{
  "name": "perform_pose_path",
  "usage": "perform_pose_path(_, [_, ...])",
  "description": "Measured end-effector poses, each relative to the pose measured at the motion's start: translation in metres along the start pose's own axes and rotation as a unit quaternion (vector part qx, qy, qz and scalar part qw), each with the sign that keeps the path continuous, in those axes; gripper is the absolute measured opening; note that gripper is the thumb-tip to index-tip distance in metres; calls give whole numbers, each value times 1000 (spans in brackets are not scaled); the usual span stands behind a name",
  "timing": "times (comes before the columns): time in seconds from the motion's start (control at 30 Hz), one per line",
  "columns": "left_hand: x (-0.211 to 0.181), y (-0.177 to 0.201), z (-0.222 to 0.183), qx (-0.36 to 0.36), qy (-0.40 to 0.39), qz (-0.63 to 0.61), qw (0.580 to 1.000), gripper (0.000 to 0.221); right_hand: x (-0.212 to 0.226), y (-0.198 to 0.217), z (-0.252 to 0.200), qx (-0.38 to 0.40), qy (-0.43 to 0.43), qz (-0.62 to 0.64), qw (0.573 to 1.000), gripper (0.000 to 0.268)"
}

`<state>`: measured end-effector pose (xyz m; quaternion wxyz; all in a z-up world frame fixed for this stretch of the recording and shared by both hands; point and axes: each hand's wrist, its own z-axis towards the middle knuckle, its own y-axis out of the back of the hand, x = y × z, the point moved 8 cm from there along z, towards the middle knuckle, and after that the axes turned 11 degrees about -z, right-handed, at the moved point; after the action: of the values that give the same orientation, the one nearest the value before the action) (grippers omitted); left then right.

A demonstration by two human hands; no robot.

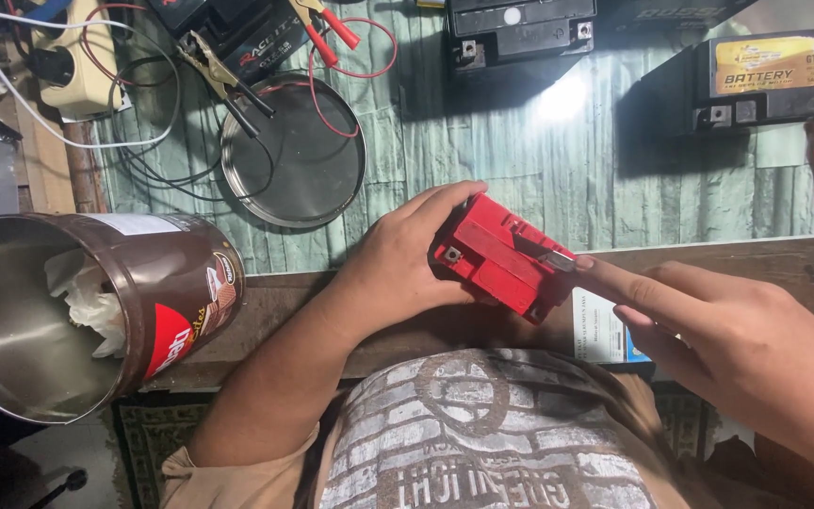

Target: Using a utility knife and a metal tool to pry open and clean the top of a red battery casing.

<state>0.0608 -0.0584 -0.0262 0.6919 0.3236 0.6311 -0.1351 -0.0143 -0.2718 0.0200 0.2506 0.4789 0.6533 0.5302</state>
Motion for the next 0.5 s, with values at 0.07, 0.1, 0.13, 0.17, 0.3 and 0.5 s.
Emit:
perform_pose_path(0.07, [0, 0, 1, 3, 4, -1, 1000, 87, -2, -3, -3, 6, -10, -4, 1000, 68])
perform_pose_path(0.1, [0, 0, 1, 5, 6, 1, 1000, 87, -4, -5, -5, 8, -19, -9, 1000, 68])
perform_pose_path(0.13, [0, 0, 1, 7, 8, -1, 1000, 87, -5, -6, -7, 10, -21, -8, 1000, 68])
perform_pose_path(0.17, [1, 0, 1, 6, 5, 0, 1000, 87, -6, -9, -8, 25, -25, -17, 999, 70])
perform_pose_path(0.3, [1, 0, 1, 9, 6, 2, 1000, 88, -4, -8, -11, 24, -18, -33, 999, 68])
perform_pose_path(0.5, [1, 0, 2, 8, 6, 1, 1000, 87, -1, -8, -14, 23, -30, -57, 998, 68])
